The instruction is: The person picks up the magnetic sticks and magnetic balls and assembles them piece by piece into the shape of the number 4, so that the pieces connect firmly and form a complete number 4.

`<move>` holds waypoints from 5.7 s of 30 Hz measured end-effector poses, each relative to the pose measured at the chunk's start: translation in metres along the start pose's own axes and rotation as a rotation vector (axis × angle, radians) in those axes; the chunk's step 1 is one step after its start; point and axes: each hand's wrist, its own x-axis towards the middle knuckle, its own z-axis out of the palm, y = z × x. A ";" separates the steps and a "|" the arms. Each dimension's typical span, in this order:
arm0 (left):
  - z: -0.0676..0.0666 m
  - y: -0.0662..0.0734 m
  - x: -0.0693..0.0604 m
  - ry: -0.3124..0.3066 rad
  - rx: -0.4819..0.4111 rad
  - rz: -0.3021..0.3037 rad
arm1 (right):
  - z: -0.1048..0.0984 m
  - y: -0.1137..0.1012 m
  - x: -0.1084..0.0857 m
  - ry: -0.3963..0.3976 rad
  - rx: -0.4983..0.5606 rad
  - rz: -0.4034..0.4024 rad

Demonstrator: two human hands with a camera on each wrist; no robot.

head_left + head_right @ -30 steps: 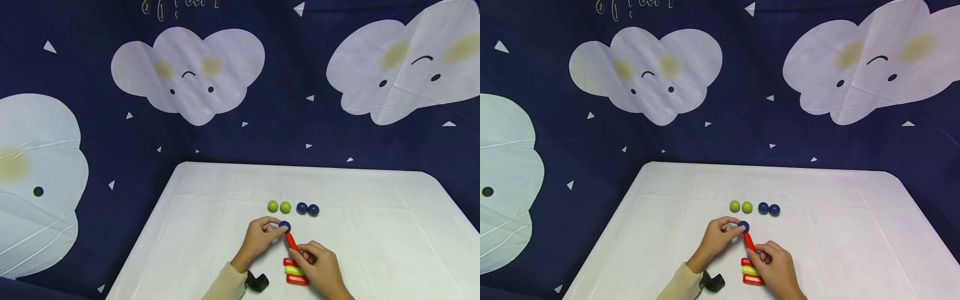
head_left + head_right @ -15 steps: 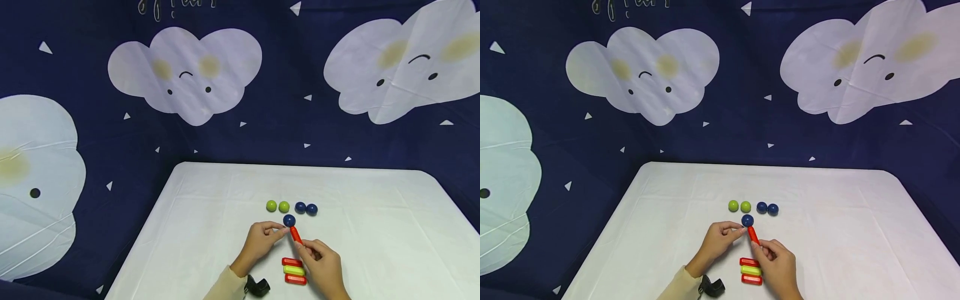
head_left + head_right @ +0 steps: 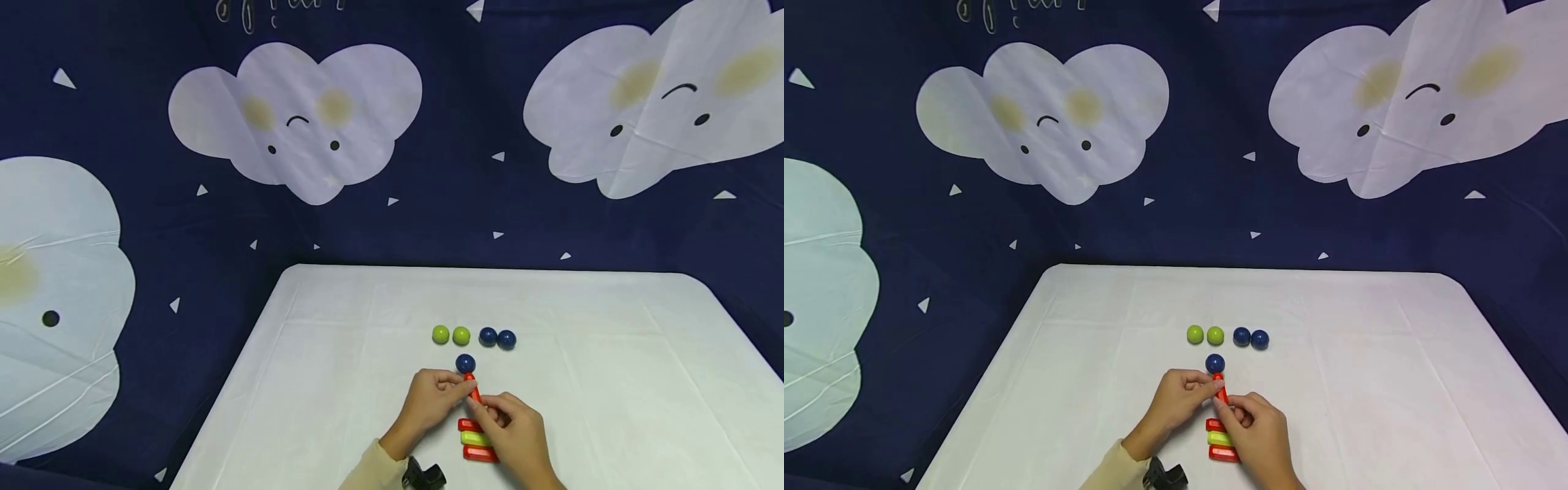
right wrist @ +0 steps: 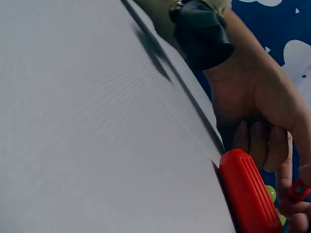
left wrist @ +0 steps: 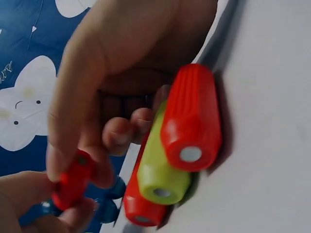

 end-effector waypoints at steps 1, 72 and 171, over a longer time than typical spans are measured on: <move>-0.002 0.000 0.000 -0.001 0.035 -0.015 | 0.000 0.000 0.000 -0.017 -0.018 -0.014; -0.016 -0.012 0.014 0.151 0.421 -0.084 | -0.030 0.070 0.075 -0.033 -0.242 -0.210; -0.030 -0.031 0.056 -0.036 0.390 0.274 | -0.003 0.023 0.015 -0.191 -0.222 -0.266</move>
